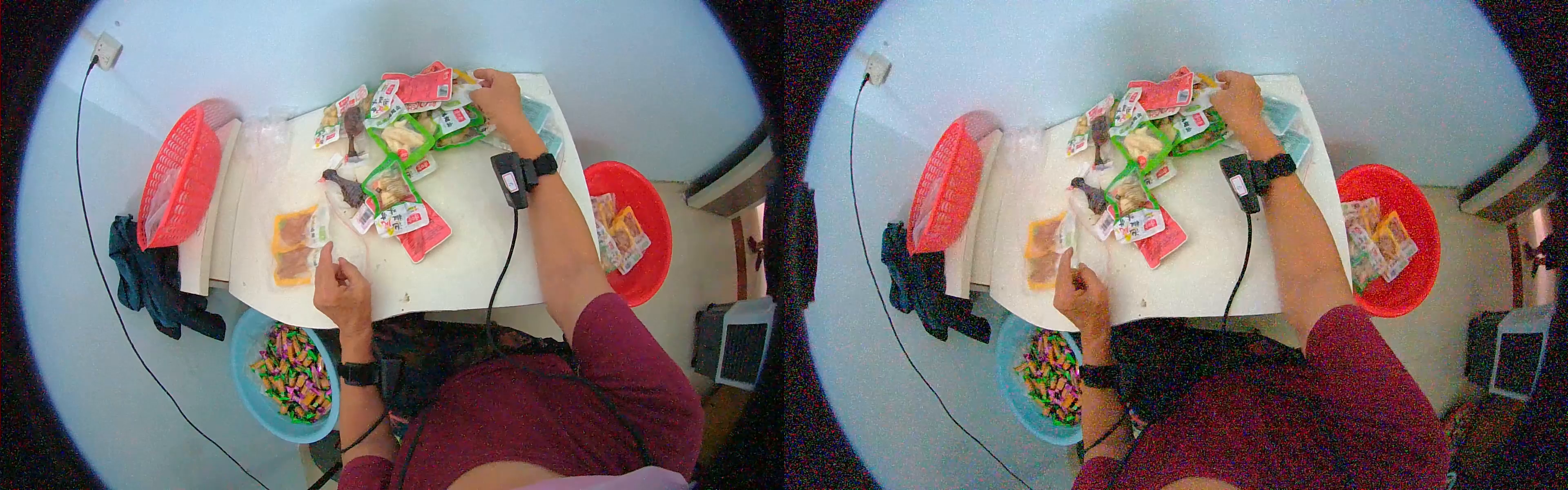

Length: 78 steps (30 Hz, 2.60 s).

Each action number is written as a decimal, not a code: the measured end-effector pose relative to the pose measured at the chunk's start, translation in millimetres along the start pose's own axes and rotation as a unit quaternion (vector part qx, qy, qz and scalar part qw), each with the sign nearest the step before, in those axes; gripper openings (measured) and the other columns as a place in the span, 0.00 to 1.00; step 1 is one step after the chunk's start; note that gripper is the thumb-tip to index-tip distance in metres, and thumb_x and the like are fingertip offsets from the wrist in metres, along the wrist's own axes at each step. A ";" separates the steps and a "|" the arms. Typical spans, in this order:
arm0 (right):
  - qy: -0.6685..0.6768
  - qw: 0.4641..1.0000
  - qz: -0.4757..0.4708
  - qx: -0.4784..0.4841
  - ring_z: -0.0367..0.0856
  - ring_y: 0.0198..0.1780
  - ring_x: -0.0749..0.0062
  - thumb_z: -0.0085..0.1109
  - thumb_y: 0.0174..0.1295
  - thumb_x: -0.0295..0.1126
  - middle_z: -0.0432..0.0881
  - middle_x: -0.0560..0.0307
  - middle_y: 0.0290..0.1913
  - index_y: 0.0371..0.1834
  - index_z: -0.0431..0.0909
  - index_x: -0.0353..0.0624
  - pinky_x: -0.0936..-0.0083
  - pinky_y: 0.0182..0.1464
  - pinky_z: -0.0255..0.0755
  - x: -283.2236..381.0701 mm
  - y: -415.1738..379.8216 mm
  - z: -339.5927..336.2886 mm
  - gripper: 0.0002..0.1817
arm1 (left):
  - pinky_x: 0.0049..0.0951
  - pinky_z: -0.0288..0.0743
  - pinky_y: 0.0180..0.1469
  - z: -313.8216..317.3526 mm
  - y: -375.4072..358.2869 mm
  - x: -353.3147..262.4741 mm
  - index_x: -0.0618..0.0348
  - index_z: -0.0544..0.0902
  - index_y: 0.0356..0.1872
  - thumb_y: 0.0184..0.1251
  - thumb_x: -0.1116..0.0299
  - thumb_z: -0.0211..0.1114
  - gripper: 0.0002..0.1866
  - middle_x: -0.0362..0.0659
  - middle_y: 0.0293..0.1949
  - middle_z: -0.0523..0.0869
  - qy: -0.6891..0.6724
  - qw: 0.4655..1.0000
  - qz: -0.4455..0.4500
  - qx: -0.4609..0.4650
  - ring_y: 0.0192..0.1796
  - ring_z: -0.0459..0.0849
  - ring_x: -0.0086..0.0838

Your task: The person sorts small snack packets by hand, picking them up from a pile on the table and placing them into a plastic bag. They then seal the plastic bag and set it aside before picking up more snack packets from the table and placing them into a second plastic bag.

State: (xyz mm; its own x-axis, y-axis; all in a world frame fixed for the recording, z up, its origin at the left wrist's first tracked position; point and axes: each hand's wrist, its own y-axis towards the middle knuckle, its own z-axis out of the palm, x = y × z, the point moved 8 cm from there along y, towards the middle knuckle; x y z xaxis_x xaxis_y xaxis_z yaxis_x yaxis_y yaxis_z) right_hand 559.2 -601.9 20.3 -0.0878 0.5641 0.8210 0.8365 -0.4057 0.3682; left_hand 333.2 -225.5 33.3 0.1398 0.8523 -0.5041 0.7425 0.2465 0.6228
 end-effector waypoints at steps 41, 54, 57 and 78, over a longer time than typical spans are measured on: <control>-0.038 0.965 -0.257 -0.041 0.82 0.39 0.75 0.55 0.58 0.21 0.82 0.54 0.40 0.56 0.76 0.44 0.80 0.39 0.77 162.6 -40.4 -115.6 0.21 | 0.29 0.73 0.25 -8.8 -1.1 -0.5 0.64 0.83 0.42 0.59 0.76 0.64 0.10 0.47 0.27 0.82 0.010 0.999 0.003 -0.045 0.22 0.79 0.31; 0.281 0.888 -0.108 0.347 0.81 0.35 0.82 0.58 0.57 0.22 0.83 0.61 0.39 0.55 0.77 0.40 0.83 0.37 0.77 180.9 -118.4 28.1 0.20 | 0.29 0.78 0.34 -15.8 -2.2 20.6 0.66 0.84 0.39 0.62 0.73 0.64 0.08 0.52 0.33 0.87 -0.072 0.992 -0.047 -0.090 0.30 0.86 0.33; 0.249 0.891 -0.068 0.372 0.81 0.36 0.80 0.58 0.57 0.22 0.82 0.60 0.39 0.56 0.76 0.39 0.81 0.38 0.77 168.2 -130.3 39.5 0.20 | 0.29 0.77 0.32 -17.2 -1.7 22.8 0.65 0.84 0.38 0.61 0.73 0.64 0.07 0.51 0.31 0.86 -0.103 0.988 -0.064 -0.099 0.28 0.85 0.34; 0.437 0.724 0.240 0.476 0.81 0.53 0.58 0.47 0.64 0.18 0.77 0.43 0.54 0.62 0.63 0.33 0.63 0.56 0.78 154.1 -229.2 106.1 0.22 | 0.30 0.79 0.33 -25.6 -2.0 18.1 0.61 0.84 0.42 0.61 0.74 0.64 0.09 0.51 0.33 0.87 -0.159 0.974 0.001 -0.163 0.32 0.87 0.37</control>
State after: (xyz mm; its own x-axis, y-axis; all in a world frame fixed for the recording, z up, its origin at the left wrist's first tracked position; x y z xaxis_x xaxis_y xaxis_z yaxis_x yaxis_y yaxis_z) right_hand 411.2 -345.7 16.2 0.3766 -0.3166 0.8706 0.8410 0.5108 -0.1780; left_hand 317.5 -198.8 38.2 0.3752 0.6805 -0.6294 0.5013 0.4222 0.7553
